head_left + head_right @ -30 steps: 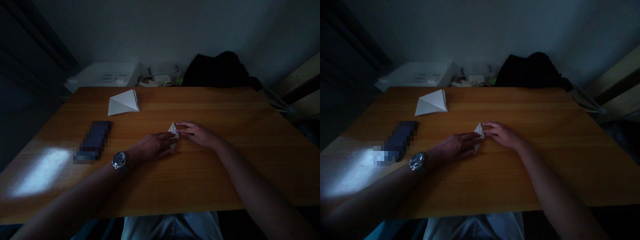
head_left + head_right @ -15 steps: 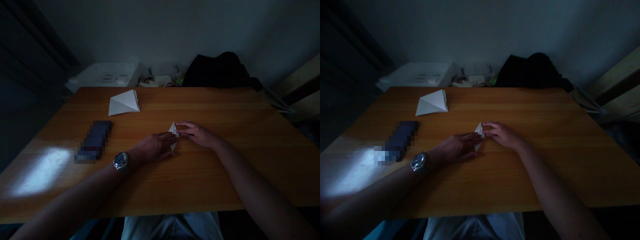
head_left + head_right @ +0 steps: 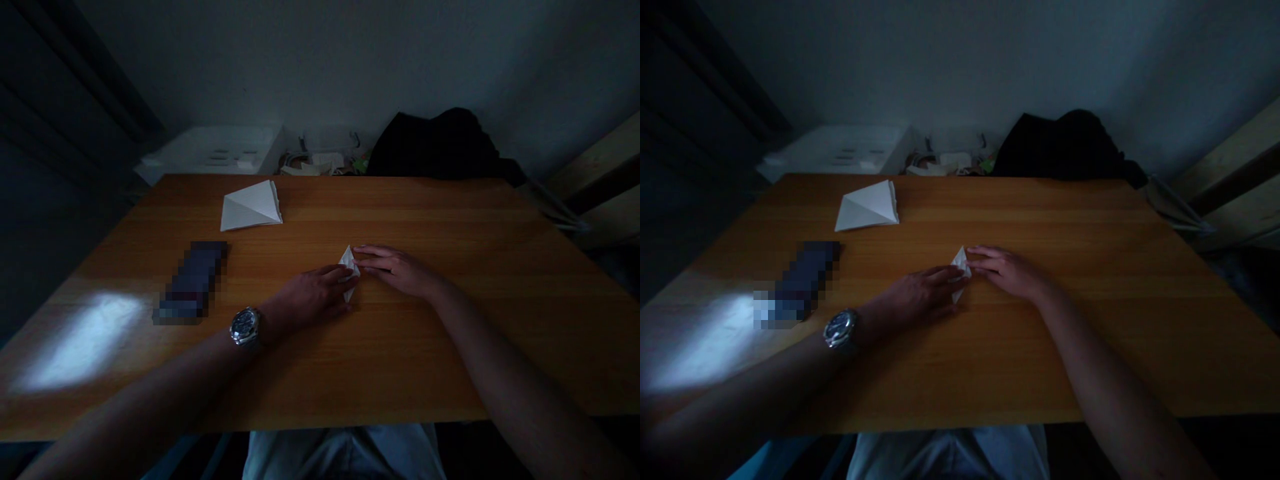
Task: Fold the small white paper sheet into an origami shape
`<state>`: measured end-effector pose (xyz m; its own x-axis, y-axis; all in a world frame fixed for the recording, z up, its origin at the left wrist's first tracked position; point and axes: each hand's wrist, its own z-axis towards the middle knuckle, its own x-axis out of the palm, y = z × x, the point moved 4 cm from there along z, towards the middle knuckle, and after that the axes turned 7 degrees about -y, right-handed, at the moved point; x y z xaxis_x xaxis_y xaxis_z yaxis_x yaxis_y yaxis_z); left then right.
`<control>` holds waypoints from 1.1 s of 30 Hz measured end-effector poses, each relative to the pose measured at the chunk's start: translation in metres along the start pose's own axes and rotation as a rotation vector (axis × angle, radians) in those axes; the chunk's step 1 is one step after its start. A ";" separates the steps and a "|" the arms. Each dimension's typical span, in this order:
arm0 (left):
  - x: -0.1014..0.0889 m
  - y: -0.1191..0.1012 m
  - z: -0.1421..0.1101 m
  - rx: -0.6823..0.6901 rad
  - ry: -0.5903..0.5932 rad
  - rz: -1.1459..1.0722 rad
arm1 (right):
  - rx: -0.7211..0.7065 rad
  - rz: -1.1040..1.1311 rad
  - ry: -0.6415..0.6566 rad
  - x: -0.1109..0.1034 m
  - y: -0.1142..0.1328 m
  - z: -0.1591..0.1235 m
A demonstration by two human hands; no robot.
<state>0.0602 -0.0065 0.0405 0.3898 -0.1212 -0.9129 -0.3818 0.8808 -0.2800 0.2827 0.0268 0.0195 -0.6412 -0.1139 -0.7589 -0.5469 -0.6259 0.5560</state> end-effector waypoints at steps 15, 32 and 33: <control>0.001 0.002 -0.003 0.036 0.003 -0.007 | 0.028 -0.025 0.035 0.000 0.006 0.001; 0.005 0.004 -0.005 0.011 0.001 0.028 | -0.005 -0.039 0.106 -0.003 0.006 -0.002; 0.005 0.004 -0.005 0.011 -0.003 0.022 | -0.008 -0.041 0.110 -0.003 0.007 -0.002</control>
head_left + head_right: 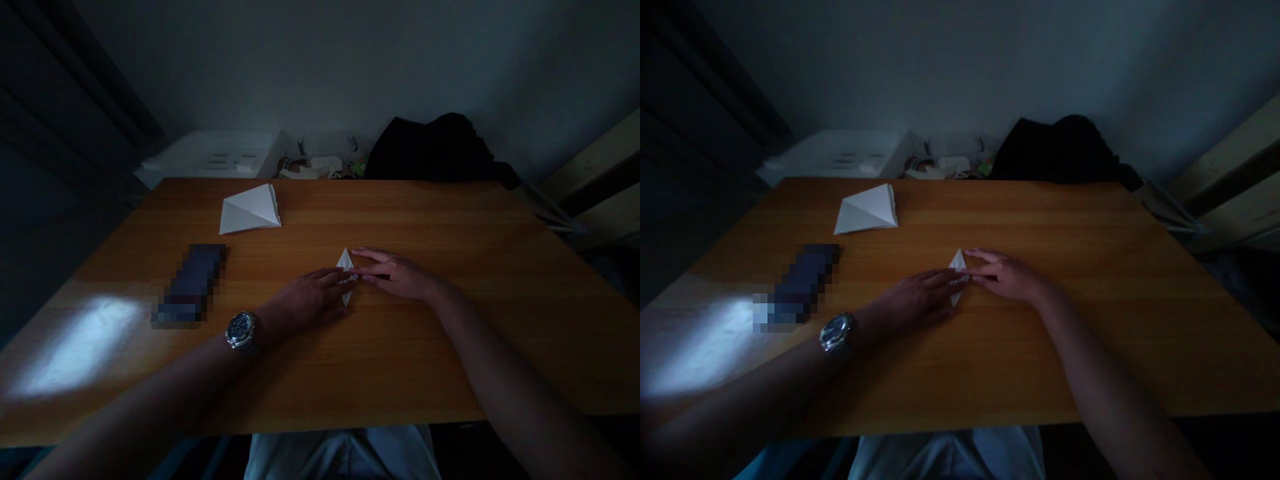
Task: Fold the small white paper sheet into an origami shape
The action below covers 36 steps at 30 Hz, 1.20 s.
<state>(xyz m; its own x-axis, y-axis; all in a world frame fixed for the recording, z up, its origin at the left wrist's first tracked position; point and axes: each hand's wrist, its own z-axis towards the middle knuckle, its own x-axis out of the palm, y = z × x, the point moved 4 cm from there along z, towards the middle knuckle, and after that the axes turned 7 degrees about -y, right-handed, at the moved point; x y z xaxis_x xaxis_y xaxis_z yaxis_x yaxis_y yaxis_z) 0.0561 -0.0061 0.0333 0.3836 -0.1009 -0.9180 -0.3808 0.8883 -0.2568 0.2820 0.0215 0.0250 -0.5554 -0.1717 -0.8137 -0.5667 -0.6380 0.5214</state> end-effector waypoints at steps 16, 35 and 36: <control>-0.001 0.003 0.000 0.047 -0.032 -0.055 | -0.001 -0.019 -0.079 -0.002 0.005 -0.001; -0.017 0.012 0.005 0.011 -0.071 -0.016 | -0.037 -0.061 -0.153 0.007 0.009 0.006; -0.017 0.012 0.005 0.006 -0.070 -0.022 | -0.043 -0.066 -0.156 0.007 0.011 0.007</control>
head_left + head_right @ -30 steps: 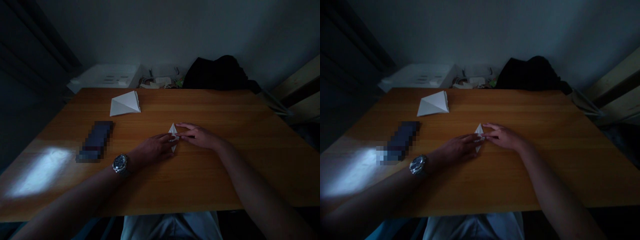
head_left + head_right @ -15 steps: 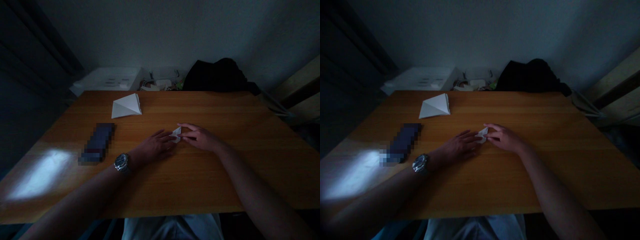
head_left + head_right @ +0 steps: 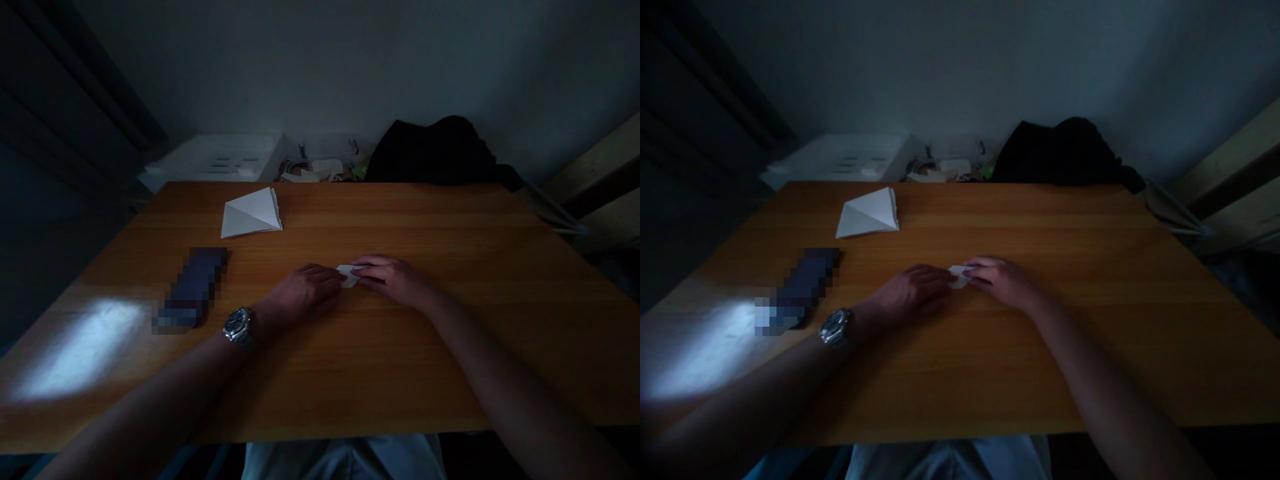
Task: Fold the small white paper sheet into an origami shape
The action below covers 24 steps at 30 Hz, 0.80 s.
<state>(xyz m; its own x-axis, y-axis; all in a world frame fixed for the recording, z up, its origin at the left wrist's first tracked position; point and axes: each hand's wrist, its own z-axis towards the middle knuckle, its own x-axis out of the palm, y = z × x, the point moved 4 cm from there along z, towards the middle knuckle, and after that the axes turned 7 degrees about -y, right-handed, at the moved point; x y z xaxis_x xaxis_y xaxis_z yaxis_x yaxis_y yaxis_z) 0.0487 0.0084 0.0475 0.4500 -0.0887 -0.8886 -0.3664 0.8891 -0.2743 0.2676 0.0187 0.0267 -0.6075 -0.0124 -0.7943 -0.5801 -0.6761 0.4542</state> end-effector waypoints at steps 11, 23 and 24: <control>0.009 0.009 -0.003 -0.148 -0.068 -0.006 | 0.002 -0.001 0.013 0.000 0.011 0.006; 0.006 0.006 0.001 -0.044 -0.027 0.159 | -0.077 -0.245 0.090 0.001 0.024 0.008; 0.006 0.006 0.001 -0.037 -0.033 0.161 | -0.089 -0.265 0.091 0.001 0.026 0.008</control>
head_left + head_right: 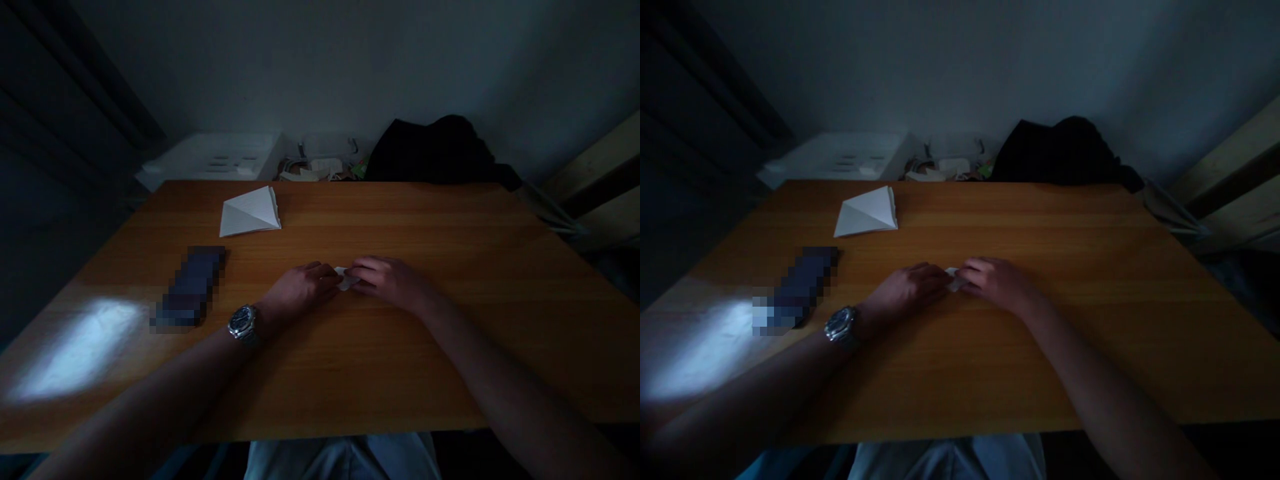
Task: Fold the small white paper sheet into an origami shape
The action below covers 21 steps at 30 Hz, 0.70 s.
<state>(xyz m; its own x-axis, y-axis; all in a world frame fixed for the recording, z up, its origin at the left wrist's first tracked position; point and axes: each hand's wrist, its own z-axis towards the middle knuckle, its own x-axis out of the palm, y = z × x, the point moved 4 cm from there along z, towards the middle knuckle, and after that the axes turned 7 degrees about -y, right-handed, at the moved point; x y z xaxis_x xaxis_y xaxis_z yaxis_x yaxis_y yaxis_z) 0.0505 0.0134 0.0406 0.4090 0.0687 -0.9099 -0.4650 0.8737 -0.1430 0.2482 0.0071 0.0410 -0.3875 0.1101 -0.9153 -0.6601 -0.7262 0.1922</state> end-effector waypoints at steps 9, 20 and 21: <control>-0.002 0.001 0.001 -0.014 -0.031 -0.069 | 0.013 0.021 -0.035 0.004 -0.001 0.002; -0.008 0.012 0.001 -0.223 -0.197 -0.224 | 0.165 0.241 -0.183 -0.002 -0.007 0.001; -0.010 0.012 0.000 -0.244 -0.224 -0.247 | 0.204 0.275 -0.210 -0.003 -0.007 0.001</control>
<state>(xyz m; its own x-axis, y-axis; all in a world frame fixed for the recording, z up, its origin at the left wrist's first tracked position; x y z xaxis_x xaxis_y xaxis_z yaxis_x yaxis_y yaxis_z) 0.0414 0.0230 0.0479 0.6798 -0.0023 -0.7334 -0.4931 0.7388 -0.4594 0.2537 0.0120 0.0430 -0.6769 0.0817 -0.7315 -0.6192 -0.6006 0.5059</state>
